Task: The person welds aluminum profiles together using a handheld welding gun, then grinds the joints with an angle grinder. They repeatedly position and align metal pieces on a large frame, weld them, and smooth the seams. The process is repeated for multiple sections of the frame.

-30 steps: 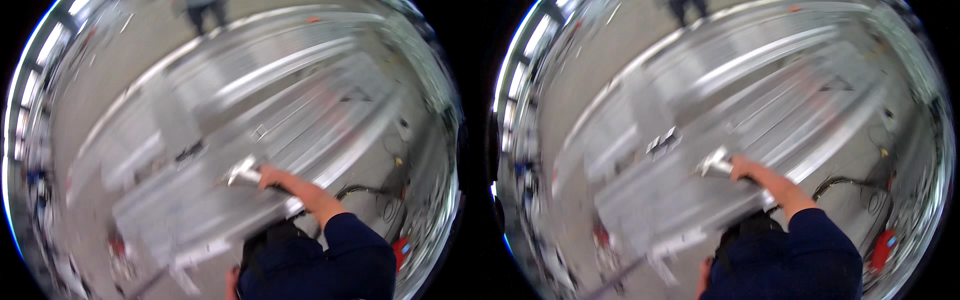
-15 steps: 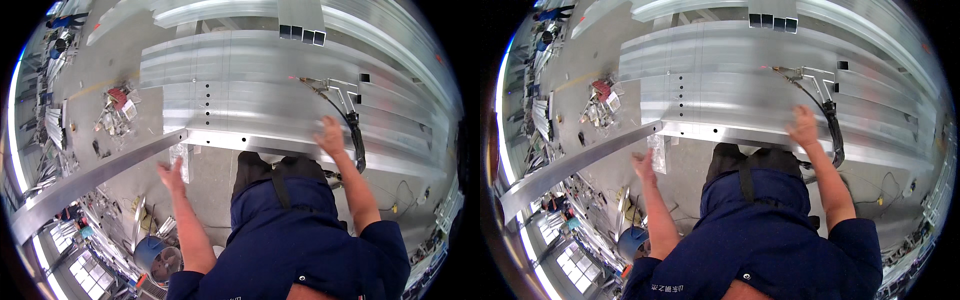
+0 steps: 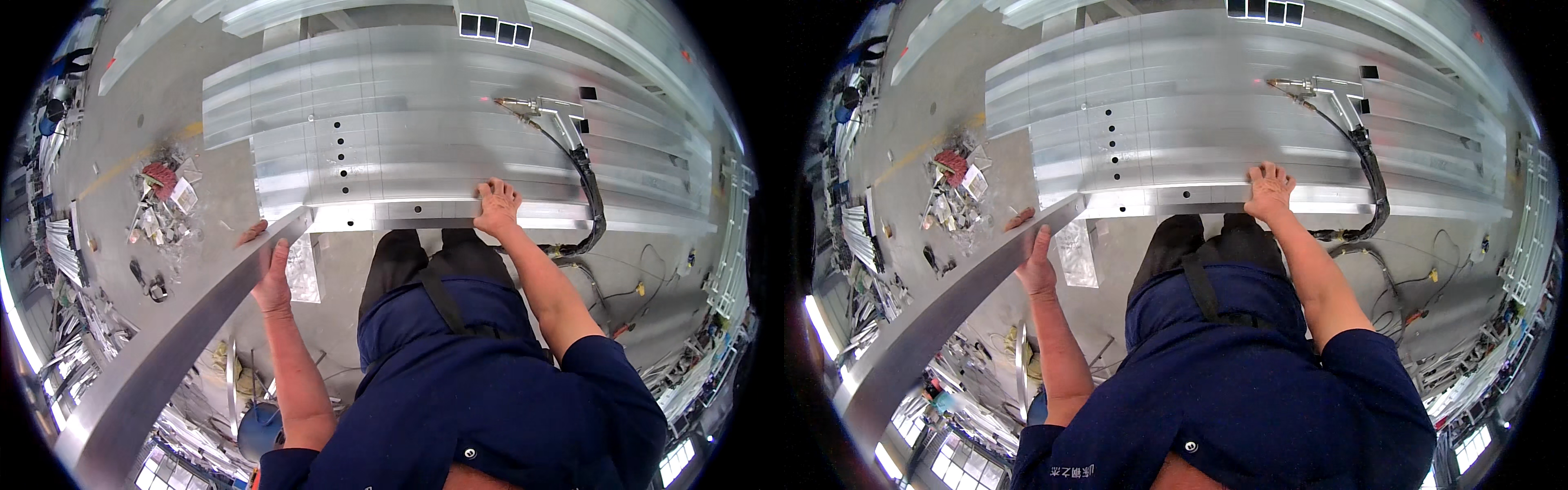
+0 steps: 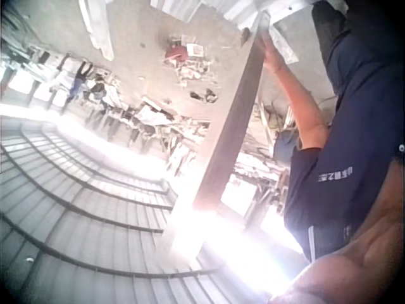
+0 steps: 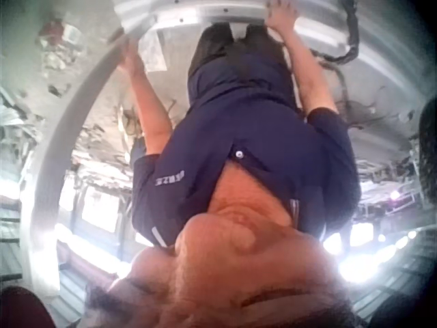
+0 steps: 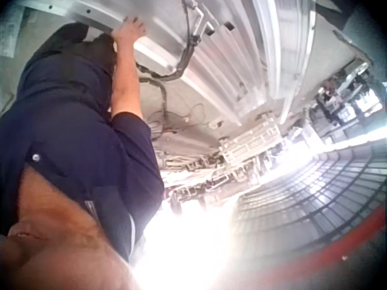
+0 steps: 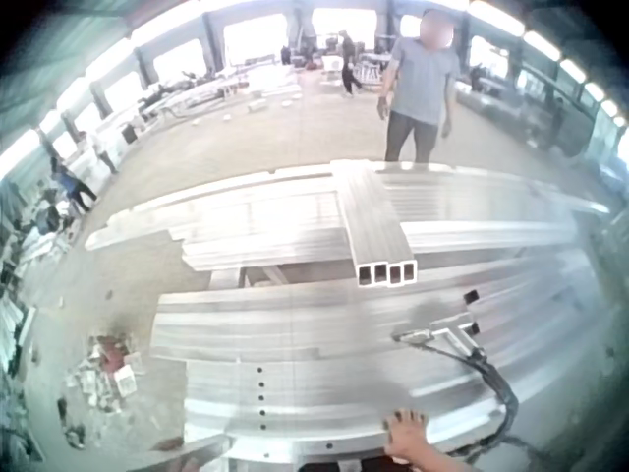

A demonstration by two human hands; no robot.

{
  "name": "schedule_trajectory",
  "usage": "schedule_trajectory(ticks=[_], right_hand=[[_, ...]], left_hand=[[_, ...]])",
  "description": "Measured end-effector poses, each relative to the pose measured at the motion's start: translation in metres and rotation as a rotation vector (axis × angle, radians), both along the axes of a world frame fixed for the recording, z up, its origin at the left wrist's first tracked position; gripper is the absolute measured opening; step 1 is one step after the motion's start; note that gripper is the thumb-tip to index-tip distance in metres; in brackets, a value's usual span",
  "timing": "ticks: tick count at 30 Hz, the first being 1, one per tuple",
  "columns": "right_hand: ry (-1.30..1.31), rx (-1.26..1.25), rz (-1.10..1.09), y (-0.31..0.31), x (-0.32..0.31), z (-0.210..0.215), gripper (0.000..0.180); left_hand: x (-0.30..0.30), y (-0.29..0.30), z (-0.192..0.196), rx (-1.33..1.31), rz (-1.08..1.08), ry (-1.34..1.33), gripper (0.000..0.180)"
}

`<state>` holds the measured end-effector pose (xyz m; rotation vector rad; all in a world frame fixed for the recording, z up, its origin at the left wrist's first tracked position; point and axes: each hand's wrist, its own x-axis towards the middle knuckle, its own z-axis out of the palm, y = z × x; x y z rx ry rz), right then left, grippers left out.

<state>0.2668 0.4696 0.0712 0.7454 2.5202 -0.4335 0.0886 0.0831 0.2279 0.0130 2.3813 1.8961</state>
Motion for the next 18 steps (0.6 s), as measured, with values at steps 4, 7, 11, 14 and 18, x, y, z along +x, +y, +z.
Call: schedule_trajectory(ticks=[4,7,11,14,18], right_hand=[[-0.006,-0.021,-0.018,-0.004,-0.005,0.009,0.060],[0.051,-0.048,-0.028,-0.003,-0.001,0.008,0.060],[0.082,-0.084,-0.044,-0.001,0.002,0.004,0.060],[0.049,-0.096,-0.054,0.002,0.002,0.005,0.061],[-0.016,-0.112,-0.061,0.005,0.001,0.014,0.063]], left_hand=[[0.009,0.022,0.000,-0.029,-0.009,0.092,0.053],[0.014,0.032,-0.005,-0.123,-0.018,0.104,0.055],[0.018,0.038,-0.005,-0.171,-0.017,0.129,0.054],[0.020,0.044,-0.005,-0.135,-0.004,0.122,0.053],[0.024,0.054,-0.011,-0.236,-0.027,0.157,0.052]])
